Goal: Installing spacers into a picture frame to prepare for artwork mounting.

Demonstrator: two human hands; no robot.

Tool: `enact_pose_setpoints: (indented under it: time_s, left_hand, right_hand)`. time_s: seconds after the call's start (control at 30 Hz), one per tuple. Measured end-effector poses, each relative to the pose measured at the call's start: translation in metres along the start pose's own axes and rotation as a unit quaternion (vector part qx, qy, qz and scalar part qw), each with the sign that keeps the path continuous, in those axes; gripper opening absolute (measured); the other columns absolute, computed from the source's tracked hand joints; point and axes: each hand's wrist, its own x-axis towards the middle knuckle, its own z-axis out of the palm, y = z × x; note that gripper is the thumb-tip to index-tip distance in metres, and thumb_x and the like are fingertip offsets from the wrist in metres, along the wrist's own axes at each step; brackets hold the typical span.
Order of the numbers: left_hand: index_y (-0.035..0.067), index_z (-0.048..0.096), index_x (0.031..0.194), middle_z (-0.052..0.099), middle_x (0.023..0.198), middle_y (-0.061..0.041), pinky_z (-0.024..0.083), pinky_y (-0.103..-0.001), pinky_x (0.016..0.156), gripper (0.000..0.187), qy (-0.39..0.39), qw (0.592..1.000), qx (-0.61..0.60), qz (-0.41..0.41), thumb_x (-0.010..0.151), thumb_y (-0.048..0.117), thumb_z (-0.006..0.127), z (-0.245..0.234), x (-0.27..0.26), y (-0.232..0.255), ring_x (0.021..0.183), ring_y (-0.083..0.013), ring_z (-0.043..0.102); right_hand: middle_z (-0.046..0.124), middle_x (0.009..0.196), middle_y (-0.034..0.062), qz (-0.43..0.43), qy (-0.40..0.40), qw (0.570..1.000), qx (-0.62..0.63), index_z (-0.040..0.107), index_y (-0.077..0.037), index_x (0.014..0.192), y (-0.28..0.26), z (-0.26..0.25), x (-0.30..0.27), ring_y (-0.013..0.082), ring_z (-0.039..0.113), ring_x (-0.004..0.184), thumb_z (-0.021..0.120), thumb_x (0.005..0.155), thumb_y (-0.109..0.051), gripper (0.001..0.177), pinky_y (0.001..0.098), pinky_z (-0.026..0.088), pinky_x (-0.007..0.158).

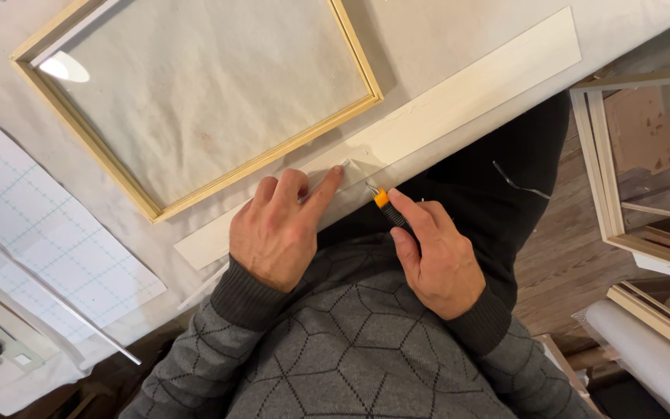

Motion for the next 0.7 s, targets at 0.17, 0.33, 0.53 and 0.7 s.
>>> enact_pose_setpoints:
  time_s: [0.17,0.33,0.53,0.7]
  left_hand:
    - [0.023,0.069,0.135,0.054,0.093,-0.001,0.052,-0.033,0.064,0.056,0.001,1.0,-0.002,-0.002,0.083,0.004,0.064,0.0005,0.0006,0.0,0.081,-0.0184,0.057]
    - [0.023,0.069,0.135,0.054,0.094,0.0,0.053,-0.033,0.065,0.055,0.001,1.0,-0.005,-0.003,0.084,0.005,0.064,0.0003,-0.0002,-0.0002,0.082,-0.0188,0.057]
    - [0.024,0.069,0.137,0.053,0.092,0.0,0.052,-0.033,0.063,0.057,-0.003,1.0,-0.005,-0.005,0.084,0.004,0.064,0.0008,-0.0006,-0.0008,0.081,-0.0182,0.056]
    - [0.024,0.069,0.136,0.053,0.093,0.0,0.052,-0.033,0.064,0.056,0.001,1.0,-0.011,-0.007,0.083,0.006,0.064,0.0006,0.0003,-0.001,0.082,-0.0185,0.057]
  right_hand:
    - [0.064,0.111,0.0175,0.026,-0.013,1.0,0.004,0.055,-0.006,0.143,-0.0013,0.0005,0.0002,0.0373,0.067,0.091,0.066,0.097,-0.008,0.047,0.0423,0.057,0.075]
    - [0.063,0.114,0.0178,0.009,-0.004,1.0,0.007,0.054,-0.007,0.143,-0.0039,0.0006,0.0008,0.0378,0.067,0.094,0.065,0.098,-0.008,0.046,0.0415,0.058,0.076]
    - [0.063,0.109,0.0175,0.023,-0.014,1.0,-0.011,0.053,-0.007,0.144,-0.004,0.0018,0.0017,0.0368,0.067,0.089,0.066,0.097,-0.008,0.048,0.042,0.058,0.071]
    - [0.062,0.106,0.0145,0.018,-0.029,0.999,-0.041,0.053,-0.014,0.147,-0.0083,-0.0002,0.004,0.0326,0.067,0.083,0.065,0.099,-0.009,0.05,0.0406,0.058,0.067]
